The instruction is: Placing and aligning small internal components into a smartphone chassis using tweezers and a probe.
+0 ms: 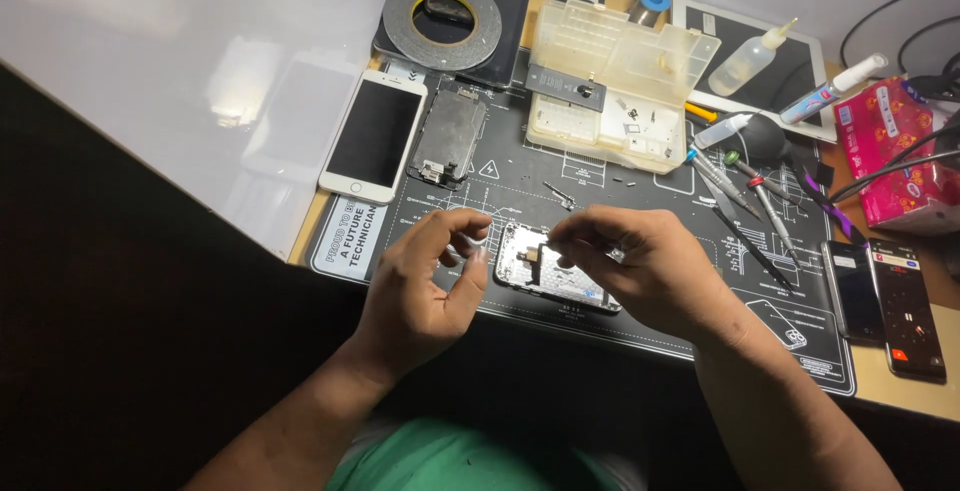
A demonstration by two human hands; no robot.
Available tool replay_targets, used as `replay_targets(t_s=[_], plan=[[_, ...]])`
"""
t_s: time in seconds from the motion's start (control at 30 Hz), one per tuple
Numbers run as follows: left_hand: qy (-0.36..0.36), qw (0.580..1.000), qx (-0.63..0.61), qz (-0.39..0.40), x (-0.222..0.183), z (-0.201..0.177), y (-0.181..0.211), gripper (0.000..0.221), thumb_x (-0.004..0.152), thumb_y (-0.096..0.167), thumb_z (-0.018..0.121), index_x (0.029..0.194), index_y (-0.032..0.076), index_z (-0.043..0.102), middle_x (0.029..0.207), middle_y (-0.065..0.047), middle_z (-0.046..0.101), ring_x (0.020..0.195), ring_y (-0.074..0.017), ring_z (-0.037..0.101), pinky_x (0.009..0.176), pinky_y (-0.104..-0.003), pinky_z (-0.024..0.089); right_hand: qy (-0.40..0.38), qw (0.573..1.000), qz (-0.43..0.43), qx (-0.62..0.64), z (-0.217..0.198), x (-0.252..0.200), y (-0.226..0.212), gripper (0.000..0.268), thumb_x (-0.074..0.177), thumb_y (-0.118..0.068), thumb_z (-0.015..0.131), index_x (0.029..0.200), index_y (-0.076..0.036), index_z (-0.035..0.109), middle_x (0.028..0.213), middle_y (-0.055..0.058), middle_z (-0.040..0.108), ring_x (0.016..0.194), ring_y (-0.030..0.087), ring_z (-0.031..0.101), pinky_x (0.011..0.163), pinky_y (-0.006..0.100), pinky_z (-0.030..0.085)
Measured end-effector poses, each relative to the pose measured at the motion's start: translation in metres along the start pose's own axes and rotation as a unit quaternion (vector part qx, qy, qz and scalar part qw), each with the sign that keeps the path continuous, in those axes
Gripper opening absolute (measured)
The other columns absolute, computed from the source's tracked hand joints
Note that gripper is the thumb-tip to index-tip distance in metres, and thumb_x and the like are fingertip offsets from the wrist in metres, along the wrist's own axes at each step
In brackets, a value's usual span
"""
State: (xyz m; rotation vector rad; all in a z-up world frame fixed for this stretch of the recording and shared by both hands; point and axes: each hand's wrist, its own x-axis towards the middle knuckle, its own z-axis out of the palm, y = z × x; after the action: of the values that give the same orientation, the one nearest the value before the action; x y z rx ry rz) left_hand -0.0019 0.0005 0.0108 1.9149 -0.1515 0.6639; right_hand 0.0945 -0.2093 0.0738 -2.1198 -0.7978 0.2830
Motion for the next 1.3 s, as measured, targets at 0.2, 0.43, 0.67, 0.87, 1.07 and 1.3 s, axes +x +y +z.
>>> replay_targets(t_s=[0.2,0.43,0.67,0.87,1.07,1.3], plan=[[-0.033,0.994,-0.072,-0.069,0.006,0.007,0.004,0.023,0.090,0.012,0.065,0.113,0.006,0.070,0.092,-0.016,0.076,0.083,-0.0305,0.077,0.067,-0.041,0.062,0.010,1.000,-0.013,-0.007,0.005,0.002,-0.002,0.013,0.087,-0.002,0.070,0.094,-0.009,0.079,0.073,0.010,0.078,0.071,0.019,0.075,0.070,0.037,0.061],[-0.011,1.000,0.002,-0.021,0.010,0.002,-0.004,0.019,0.092,0.008,0.064,0.109,0.006,0.071,0.087,-0.016,0.075,0.076,-0.0320,0.076,0.062,-0.041,0.061,0.036,0.998,-0.011,-0.060,0.016,0.009,0.023,0.009,0.087,-0.005,0.074,0.095,-0.007,0.077,0.082,0.009,0.073,0.073,0.018,0.065,0.065,0.031,0.054],[-0.003,0.994,0.102,0.029,0.009,-0.001,-0.010,0.016,0.092,0.008,0.063,0.105,0.008,0.073,0.083,-0.013,0.074,0.071,-0.0282,0.074,0.059,-0.039,0.060,0.035,0.995,0.021,-0.086,0.023,0.017,0.033,0.011,0.087,-0.006,0.074,0.097,-0.008,0.079,0.078,0.009,0.073,0.068,0.018,0.066,0.060,0.032,0.053],[-0.005,0.972,0.214,0.099,0.008,0.003,-0.009,0.016,0.091,0.010,0.063,0.102,0.009,0.074,0.076,-0.009,0.071,0.065,-0.0268,0.070,0.055,-0.037,0.057,0.040,0.995,0.032,-0.088,0.025,0.021,0.041,0.013,0.087,-0.005,0.073,0.099,-0.006,0.078,0.078,0.010,0.073,0.067,0.018,0.064,0.058,0.031,0.052],[-0.010,0.962,0.245,0.124,0.007,0.006,-0.009,0.016,0.090,0.012,0.061,0.097,0.010,0.075,0.073,-0.006,0.069,0.061,-0.0232,0.067,0.054,-0.034,0.054,0.030,0.994,0.037,-0.095,0.026,0.020,0.040,0.013,0.086,-0.005,0.073,0.097,-0.006,0.078,0.078,0.012,0.073,0.067,0.020,0.066,0.058,0.033,0.053],[-0.002,0.951,0.275,0.143,0.006,0.010,-0.013,0.014,0.088,0.012,0.060,0.091,0.011,0.073,0.074,-0.005,0.066,0.062,-0.0229,0.066,0.054,-0.034,0.053,0.017,0.992,0.046,-0.113,0.028,0.021,0.038,0.013,0.084,-0.006,0.072,0.096,-0.006,0.078,0.077,0.012,0.073,0.066,0.021,0.066,0.058,0.034,0.055]])
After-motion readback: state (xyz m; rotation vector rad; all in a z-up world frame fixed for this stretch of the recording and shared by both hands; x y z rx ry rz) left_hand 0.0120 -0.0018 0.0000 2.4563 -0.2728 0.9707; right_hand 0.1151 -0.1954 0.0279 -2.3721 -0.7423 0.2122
